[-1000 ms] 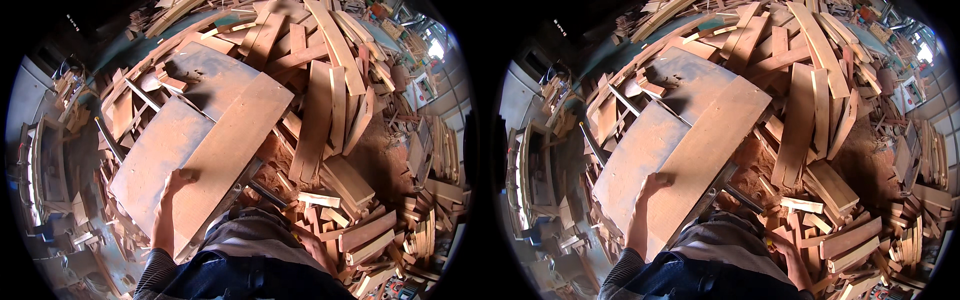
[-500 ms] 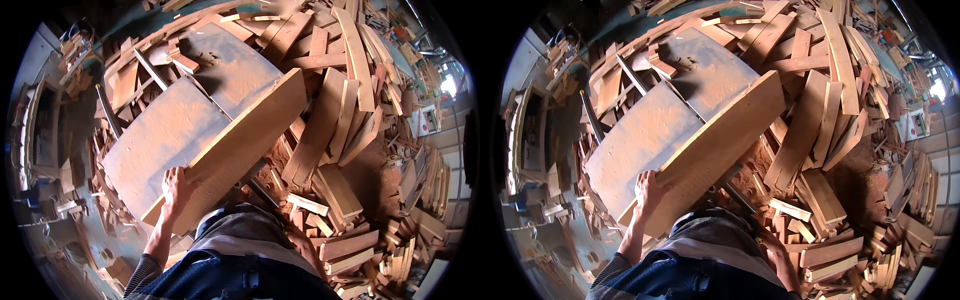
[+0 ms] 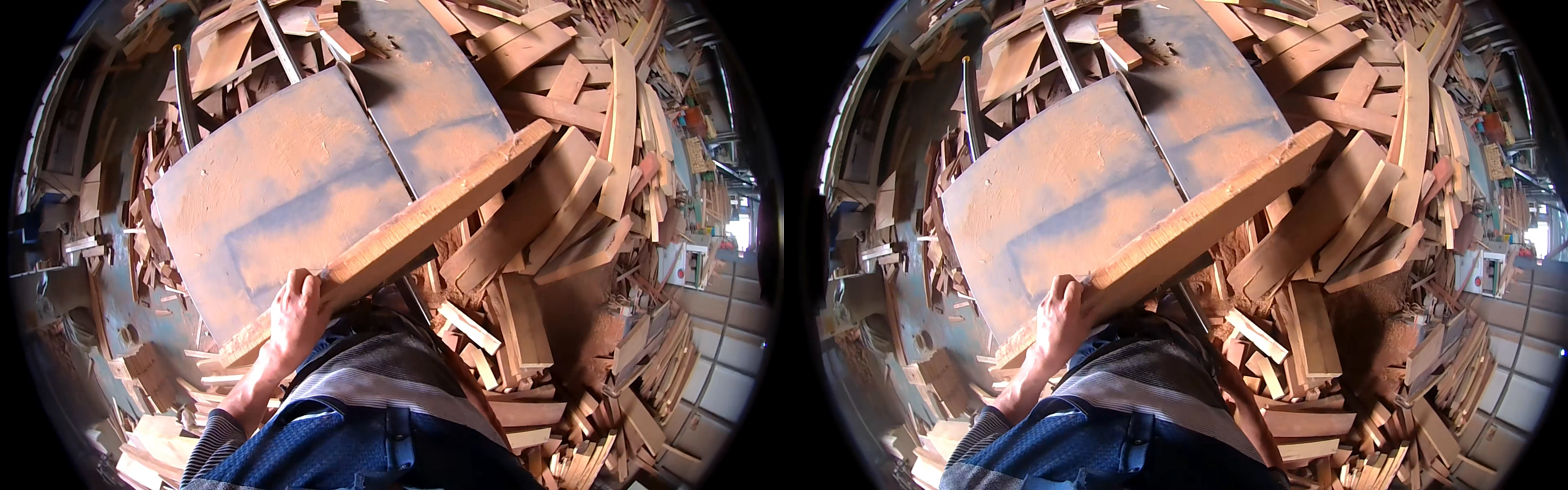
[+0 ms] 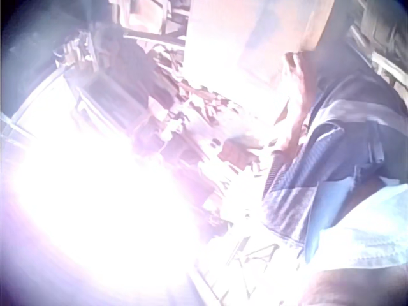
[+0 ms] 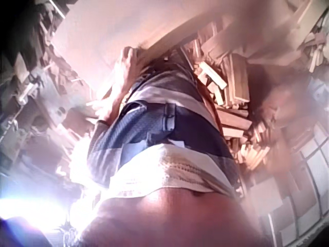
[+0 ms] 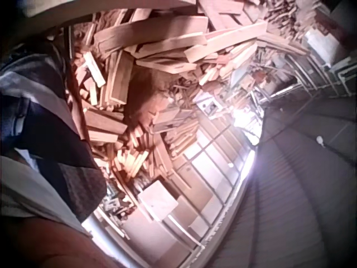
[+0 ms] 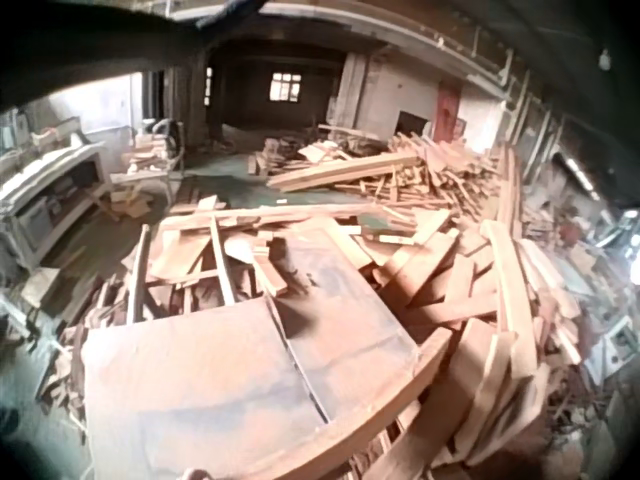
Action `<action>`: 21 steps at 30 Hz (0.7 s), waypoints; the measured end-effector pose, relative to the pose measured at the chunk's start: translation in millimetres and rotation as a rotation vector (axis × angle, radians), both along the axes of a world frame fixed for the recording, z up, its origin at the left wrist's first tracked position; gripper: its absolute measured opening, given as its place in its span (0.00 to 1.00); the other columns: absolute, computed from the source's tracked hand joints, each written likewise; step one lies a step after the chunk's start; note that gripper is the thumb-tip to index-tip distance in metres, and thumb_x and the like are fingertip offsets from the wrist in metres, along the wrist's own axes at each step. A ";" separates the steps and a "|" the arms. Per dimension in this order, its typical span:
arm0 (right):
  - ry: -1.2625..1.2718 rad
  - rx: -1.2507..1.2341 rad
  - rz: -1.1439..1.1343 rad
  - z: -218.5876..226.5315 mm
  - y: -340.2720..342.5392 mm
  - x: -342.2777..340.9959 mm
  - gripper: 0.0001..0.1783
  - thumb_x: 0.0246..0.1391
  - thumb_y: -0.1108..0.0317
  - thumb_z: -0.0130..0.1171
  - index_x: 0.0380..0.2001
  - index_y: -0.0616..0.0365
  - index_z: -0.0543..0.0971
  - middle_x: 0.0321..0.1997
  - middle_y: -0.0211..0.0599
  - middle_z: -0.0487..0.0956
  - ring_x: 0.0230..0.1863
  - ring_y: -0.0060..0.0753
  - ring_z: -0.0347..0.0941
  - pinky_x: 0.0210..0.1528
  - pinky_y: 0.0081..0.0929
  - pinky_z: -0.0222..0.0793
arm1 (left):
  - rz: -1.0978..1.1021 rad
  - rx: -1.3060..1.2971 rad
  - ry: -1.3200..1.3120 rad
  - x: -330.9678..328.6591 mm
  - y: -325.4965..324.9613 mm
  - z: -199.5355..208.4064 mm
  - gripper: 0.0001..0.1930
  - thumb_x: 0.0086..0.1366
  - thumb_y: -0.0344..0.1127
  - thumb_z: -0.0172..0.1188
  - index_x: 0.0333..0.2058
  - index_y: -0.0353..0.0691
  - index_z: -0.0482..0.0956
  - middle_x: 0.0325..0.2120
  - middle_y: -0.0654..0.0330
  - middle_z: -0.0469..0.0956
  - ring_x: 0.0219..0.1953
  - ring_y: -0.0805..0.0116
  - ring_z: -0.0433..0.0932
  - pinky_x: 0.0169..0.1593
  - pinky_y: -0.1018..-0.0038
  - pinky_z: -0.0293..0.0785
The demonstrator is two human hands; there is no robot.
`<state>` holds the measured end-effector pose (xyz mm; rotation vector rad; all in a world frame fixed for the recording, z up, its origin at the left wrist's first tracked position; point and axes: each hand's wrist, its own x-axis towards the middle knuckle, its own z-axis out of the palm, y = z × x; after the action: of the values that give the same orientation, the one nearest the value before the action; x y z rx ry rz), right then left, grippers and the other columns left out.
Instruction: The person measures various pieces of curved and rectangular wood using a tape measure while standing over a pile of wood scraps.
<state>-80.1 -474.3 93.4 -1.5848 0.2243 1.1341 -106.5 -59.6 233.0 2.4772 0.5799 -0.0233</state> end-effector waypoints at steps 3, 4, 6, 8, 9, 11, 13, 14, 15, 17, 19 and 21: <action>-0.049 0.030 -0.001 -0.1 1.5 3.7 0.26 0.71 0.59 0.49 0.66 0.61 0.70 0.60 0.38 0.76 0.61 0.31 0.70 0.62 0.28 0.64 | -0.074 0.004 -0.063 -0.4 -5.3 4.8 0.20 0.49 0.30 0.72 0.39 0.34 0.75 0.42 0.49 0.73 0.44 0.45 0.76 0.48 0.57 0.76; -0.069 0.046 0.002 -1.5 3.0 4.4 0.26 0.71 0.59 0.49 0.66 0.62 0.69 0.61 0.39 0.77 0.62 0.32 0.70 0.63 0.28 0.64 | -0.096 -0.010 -0.054 -0.2 -6.3 7.9 0.20 0.49 0.30 0.71 0.40 0.34 0.75 0.43 0.49 0.73 0.44 0.46 0.76 0.49 0.57 0.75; -0.106 0.069 -0.008 -0.9 1.8 3.9 0.27 0.71 0.60 0.49 0.66 0.62 0.69 0.62 0.40 0.77 0.63 0.32 0.70 0.64 0.29 0.64 | -0.152 -0.047 -0.038 4.0 -9.4 17.1 0.20 0.49 0.30 0.69 0.41 0.33 0.74 0.45 0.49 0.72 0.44 0.46 0.75 0.51 0.58 0.73; -0.110 0.033 -0.042 8.8 6.4 2.7 0.26 0.69 0.63 0.52 0.66 0.62 0.70 0.64 0.41 0.76 0.65 0.32 0.69 0.67 0.28 0.62 | -0.136 0.006 -0.014 12.7 -16.2 19.2 0.23 0.48 0.33 0.71 0.42 0.33 0.75 0.44 0.49 0.75 0.46 0.47 0.75 0.53 0.58 0.73; -0.086 -0.019 -0.060 17.7 12.7 4.3 0.27 0.67 0.66 0.55 0.66 0.62 0.70 0.65 0.41 0.75 0.66 0.31 0.68 0.68 0.27 0.60 | -0.117 0.038 0.004 15.9 -18.1 18.5 0.25 0.47 0.35 0.73 0.43 0.33 0.76 0.44 0.49 0.76 0.47 0.47 0.75 0.53 0.59 0.72; -0.164 -0.075 -0.018 22.6 17.2 5.4 0.26 0.67 0.68 0.56 0.66 0.64 0.70 0.64 0.41 0.76 0.64 0.30 0.70 0.67 0.26 0.62 | -0.148 -0.041 0.154 26.8 -19.3 15.9 0.25 0.48 0.37 0.72 0.44 0.32 0.76 0.42 0.49 0.78 0.47 0.48 0.75 0.53 0.60 0.72; -0.127 -0.064 0.005 25.3 15.1 5.0 0.25 0.68 0.68 0.54 0.65 0.64 0.70 0.64 0.41 0.76 0.64 0.30 0.70 0.67 0.26 0.62 | -0.175 -0.035 0.154 30.3 -22.4 12.1 0.23 0.52 0.39 0.69 0.44 0.31 0.76 0.36 0.49 0.81 0.45 0.50 0.76 0.53 0.61 0.72; -0.113 -0.054 0.007 26.9 16.4 5.3 0.24 0.69 0.67 0.53 0.65 0.65 0.71 0.65 0.41 0.75 0.65 0.30 0.69 0.67 0.27 0.62 | -0.164 -0.044 0.106 30.7 -23.9 8.7 0.22 0.53 0.38 0.68 0.43 0.31 0.76 0.35 0.49 0.81 0.44 0.49 0.77 0.52 0.61 0.72; -0.096 -0.016 -0.027 25.3 15.1 2.8 0.24 0.70 0.67 0.52 0.65 0.65 0.71 0.65 0.41 0.75 0.65 0.30 0.69 0.67 0.27 0.62 | -0.153 -0.054 0.059 29.4 -25.4 3.7 0.21 0.53 0.37 0.67 0.43 0.31 0.76 0.35 0.48 0.81 0.43 0.48 0.78 0.52 0.60 0.73; -0.061 0.063 -0.096 20.6 11.6 -5.3 0.24 0.71 0.67 0.50 0.65 0.66 0.70 0.65 0.41 0.75 0.65 0.30 0.69 0.67 0.27 0.62 | -0.123 -0.093 0.032 28.0 -30.2 1.5 0.19 0.54 0.34 0.66 0.42 0.31 0.76 0.35 0.47 0.81 0.41 0.46 0.79 0.50 0.58 0.75; -0.123 0.010 -0.147 34.9 28.4 -5.3 0.24 0.71 0.66 0.50 0.65 0.67 0.70 0.65 0.41 0.75 0.65 0.29 0.69 0.68 0.27 0.61 | -0.095 -0.146 0.068 29.1 -34.4 1.5 0.16 0.54 0.32 0.64 0.41 0.32 0.76 0.34 0.46 0.81 0.39 0.43 0.80 0.46 0.56 0.77; -0.117 -0.016 -0.182 40.9 38.3 -1.4 0.25 0.70 0.63 0.49 0.66 0.64 0.70 0.66 0.42 0.74 0.69 0.34 0.66 0.71 0.30 0.58 | -0.123 -0.121 0.017 29.8 -39.4 5.7 0.15 0.55 0.29 0.62 0.41 0.32 0.76 0.34 0.45 0.81 0.38 0.42 0.81 0.43 0.55 0.78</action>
<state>-81.5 -436.1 134.3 -1.6049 0.2941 0.8986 -76.7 -99.0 238.7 2.3933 0.4199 -0.1237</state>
